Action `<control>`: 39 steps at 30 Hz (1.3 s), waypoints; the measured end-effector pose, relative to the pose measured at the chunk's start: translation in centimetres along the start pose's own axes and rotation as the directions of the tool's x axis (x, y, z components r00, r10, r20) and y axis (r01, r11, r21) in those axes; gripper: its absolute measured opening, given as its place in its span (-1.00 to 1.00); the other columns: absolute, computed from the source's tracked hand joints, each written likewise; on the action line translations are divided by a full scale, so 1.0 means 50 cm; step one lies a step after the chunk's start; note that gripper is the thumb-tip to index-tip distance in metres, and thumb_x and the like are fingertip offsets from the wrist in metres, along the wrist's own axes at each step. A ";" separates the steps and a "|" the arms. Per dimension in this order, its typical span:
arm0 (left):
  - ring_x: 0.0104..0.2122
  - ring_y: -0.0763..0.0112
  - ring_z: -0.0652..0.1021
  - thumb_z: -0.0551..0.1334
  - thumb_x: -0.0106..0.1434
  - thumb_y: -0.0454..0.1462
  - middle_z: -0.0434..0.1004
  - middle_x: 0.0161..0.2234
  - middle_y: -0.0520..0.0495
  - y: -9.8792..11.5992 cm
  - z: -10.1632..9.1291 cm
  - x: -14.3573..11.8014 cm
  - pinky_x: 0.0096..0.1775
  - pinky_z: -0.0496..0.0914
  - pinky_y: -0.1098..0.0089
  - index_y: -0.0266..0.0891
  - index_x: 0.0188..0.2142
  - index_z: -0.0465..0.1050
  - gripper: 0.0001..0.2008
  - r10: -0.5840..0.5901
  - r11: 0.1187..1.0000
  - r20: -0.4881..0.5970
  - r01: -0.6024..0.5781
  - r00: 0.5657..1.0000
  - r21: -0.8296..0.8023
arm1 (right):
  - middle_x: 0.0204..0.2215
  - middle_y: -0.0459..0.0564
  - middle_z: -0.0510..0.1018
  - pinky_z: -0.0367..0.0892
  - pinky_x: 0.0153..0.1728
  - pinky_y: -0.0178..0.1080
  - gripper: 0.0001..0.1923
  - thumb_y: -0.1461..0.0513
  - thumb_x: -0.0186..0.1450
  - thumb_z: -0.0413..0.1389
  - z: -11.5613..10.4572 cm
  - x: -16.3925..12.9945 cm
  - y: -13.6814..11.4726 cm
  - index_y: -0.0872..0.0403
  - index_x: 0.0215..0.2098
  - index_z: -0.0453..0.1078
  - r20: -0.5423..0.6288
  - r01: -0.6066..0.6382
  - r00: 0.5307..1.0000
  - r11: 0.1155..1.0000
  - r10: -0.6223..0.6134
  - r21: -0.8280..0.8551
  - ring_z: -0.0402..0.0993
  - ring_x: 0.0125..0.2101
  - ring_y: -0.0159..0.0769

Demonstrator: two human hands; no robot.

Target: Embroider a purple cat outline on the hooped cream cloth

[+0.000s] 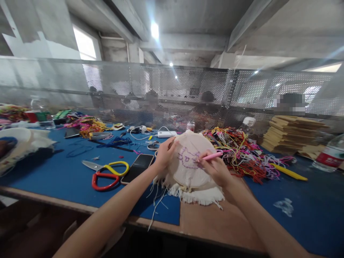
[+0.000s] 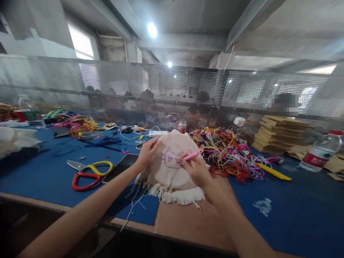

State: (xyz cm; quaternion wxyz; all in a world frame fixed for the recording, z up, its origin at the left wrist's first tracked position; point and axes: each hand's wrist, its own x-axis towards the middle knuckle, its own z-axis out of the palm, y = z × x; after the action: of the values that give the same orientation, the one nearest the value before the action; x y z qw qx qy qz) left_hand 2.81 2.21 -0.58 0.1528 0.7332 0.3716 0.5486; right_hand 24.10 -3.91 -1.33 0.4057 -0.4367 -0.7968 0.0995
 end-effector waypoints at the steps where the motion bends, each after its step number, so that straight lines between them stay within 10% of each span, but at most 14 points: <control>1: -0.09 0.28 0.45 0.04 0.26 -0.19 0.49 -0.09 -0.14 0.000 0.000 0.000 0.00 0.27 0.30 -0.30 -0.09 0.42 -0.67 0.005 1.000 0.000 -0.005 1.000 -0.004 | -0.43 -0.05 0.48 0.27 -0.34 -0.27 -0.77 0.11 0.31 -0.09 -0.001 0.000 0.000 0.05 -0.36 0.30 0.000 -0.001 1.000 1.000 0.001 0.023 0.41 -0.38 -0.29; 12: -0.13 0.29 0.46 0.02 0.26 -0.20 0.50 -0.11 -0.13 0.012 -0.002 -0.002 -0.03 0.28 0.29 -0.29 -0.12 0.43 -0.68 -0.001 1.000 0.002 0.001 1.000 0.008 | -0.37 0.00 0.48 0.29 -0.29 -0.23 -0.73 0.09 0.33 -0.13 0.000 0.001 0.007 0.06 -0.37 0.28 -0.014 -0.008 1.000 0.998 0.009 0.069 0.42 -0.33 -0.26; 25: -0.19 0.33 0.48 0.02 0.27 -0.17 0.52 -0.15 -0.10 0.023 -0.004 -0.005 -0.10 0.31 0.38 -0.31 -0.11 0.43 -0.66 0.018 1.000 -0.012 -0.017 1.000 0.010 | -0.36 0.05 0.46 0.23 -0.31 -0.23 -0.85 0.20 0.29 -0.06 0.008 0.006 -0.017 0.05 -0.37 0.30 0.172 0.282 0.956 0.900 -0.236 -0.332 0.35 -0.30 -0.20; 39: -0.17 0.31 0.47 0.05 0.25 -0.19 0.52 -0.14 -0.12 0.004 0.000 -0.001 -0.08 0.30 0.35 -0.30 -0.12 0.43 -0.68 -0.016 1.000 -0.014 0.017 1.000 0.003 | -0.41 -0.02 0.47 0.32 -0.32 -0.24 -0.74 0.08 0.29 -0.07 0.000 0.003 0.009 0.07 -0.36 0.33 -0.016 -0.031 0.999 0.989 0.034 0.142 0.41 -0.38 -0.27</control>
State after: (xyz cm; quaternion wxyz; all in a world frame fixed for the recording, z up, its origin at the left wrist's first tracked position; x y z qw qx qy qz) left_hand 2.86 2.03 -0.49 0.1534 0.7264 0.3797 0.5519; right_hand 24.35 -3.52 -1.48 0.4415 -0.4206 -0.7766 0.1586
